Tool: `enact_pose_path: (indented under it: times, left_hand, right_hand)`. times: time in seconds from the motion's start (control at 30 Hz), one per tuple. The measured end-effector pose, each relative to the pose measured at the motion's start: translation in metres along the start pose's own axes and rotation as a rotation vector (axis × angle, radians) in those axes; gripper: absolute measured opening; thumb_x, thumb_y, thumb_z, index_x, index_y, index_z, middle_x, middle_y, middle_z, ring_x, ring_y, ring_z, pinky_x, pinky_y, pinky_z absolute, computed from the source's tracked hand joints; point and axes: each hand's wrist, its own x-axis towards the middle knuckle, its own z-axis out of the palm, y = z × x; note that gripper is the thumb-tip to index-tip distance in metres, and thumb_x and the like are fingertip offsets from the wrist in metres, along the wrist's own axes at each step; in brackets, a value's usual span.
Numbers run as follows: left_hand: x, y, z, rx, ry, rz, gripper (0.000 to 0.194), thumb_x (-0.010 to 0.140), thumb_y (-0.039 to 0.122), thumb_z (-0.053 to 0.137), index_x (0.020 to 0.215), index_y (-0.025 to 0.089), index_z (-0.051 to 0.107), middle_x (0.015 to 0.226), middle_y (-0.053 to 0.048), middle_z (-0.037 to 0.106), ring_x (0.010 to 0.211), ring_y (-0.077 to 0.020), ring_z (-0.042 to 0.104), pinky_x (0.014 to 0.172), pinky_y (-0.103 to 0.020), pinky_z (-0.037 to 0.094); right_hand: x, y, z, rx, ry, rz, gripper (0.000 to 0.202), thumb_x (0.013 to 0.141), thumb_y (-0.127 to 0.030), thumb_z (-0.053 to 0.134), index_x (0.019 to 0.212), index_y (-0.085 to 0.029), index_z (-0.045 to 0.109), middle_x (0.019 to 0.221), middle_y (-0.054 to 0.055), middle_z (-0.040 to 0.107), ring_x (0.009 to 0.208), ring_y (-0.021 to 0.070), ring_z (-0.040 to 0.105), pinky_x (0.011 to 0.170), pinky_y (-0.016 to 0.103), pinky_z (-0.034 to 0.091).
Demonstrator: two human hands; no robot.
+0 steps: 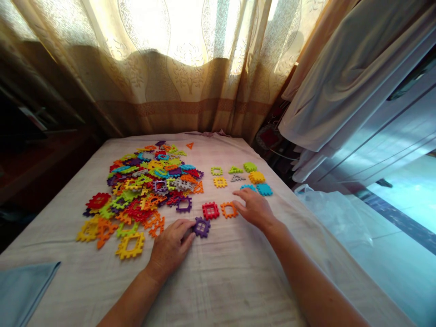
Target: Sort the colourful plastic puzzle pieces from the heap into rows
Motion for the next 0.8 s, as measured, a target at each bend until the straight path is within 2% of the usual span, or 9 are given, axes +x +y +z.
enact_pose_path:
  times: [0.1,0.2,0.4,0.53,0.67,0.8]
  left_hand:
    - [0.000,0.001,0.000,-0.002,-0.004,-0.004,0.024,0.087,0.028,0.055,0.109,0.027,0.066,0.108,-0.002,0.070,0.097,-0.0179,0.066,0.082,-0.030,0.054]
    - [0.000,0.001,0.000,-0.005,0.002,-0.005,0.024,0.087,0.027,0.054,0.108,0.027,0.066,0.108,-0.002,0.070,0.096,-0.0176,0.067,0.081,-0.030,0.054]
    - [0.000,0.001,-0.001,-0.018,0.014,0.009,0.024,0.087,0.027,0.055,0.108,0.027,0.067,0.106,-0.002,0.070,0.095,-0.0173,0.067,0.081,-0.029,0.054]
    - [0.000,0.001,-0.001,-0.027,0.009,0.005,0.024,0.086,0.026,0.055,0.108,0.027,0.067,0.106,-0.001,0.070,0.094,-0.0170,0.067,0.081,-0.029,0.054]
    - [0.000,0.001,-0.002,-0.020,-0.006,-0.005,0.023,0.087,0.026,0.055,0.107,0.027,0.066,0.106,-0.001,0.070,0.096,-0.0173,0.067,0.081,-0.029,0.054]
    - [0.000,0.002,-0.002,-0.020,-0.003,-0.007,0.023,0.087,0.026,0.055,0.107,0.027,0.066,0.107,-0.002,0.070,0.095,-0.0166,0.067,0.081,-0.027,0.054]
  right_hand:
    - [-0.014,-0.003,0.006,0.079,-0.110,-0.125,0.029,0.082,-0.034,0.065,0.109,-0.024,0.070,0.105,0.006,0.066,0.095,0.0189,0.062,0.085,0.030,0.047]
    - [-0.017,-0.005,0.012,0.039,-0.117,-0.161,0.026,0.082,-0.034,0.065,0.106,-0.025,0.072,0.109,0.007,0.063,0.099,0.0194,0.060,0.085,0.030,0.046]
    - [0.006,-0.006,0.022,-0.056,-0.079,-0.132,0.020,0.091,-0.031,0.055,0.098,-0.025,0.074,0.112,0.006,0.065,0.103,0.0190,0.058,0.087,0.028,0.045]
    - [0.015,-0.007,0.025,-0.088,-0.090,-0.133,0.020,0.092,-0.030,0.054,0.094,-0.024,0.074,0.102,0.006,0.069,0.100,0.0197,0.059,0.086,0.028,0.045]
    - [0.014,-0.006,0.030,-0.075,-0.036,-0.140,0.021,0.093,-0.028,0.053,0.097,-0.024,0.073,0.108,0.007,0.070,0.101,0.0207,0.059,0.091,0.032,0.045]
    - [0.009,-0.009,0.033,-0.027,0.083,-0.159,0.025,0.090,-0.018,0.052,0.105,-0.021,0.072,0.112,0.011,0.069,0.103,0.0226,0.060,0.095,0.037,0.045]
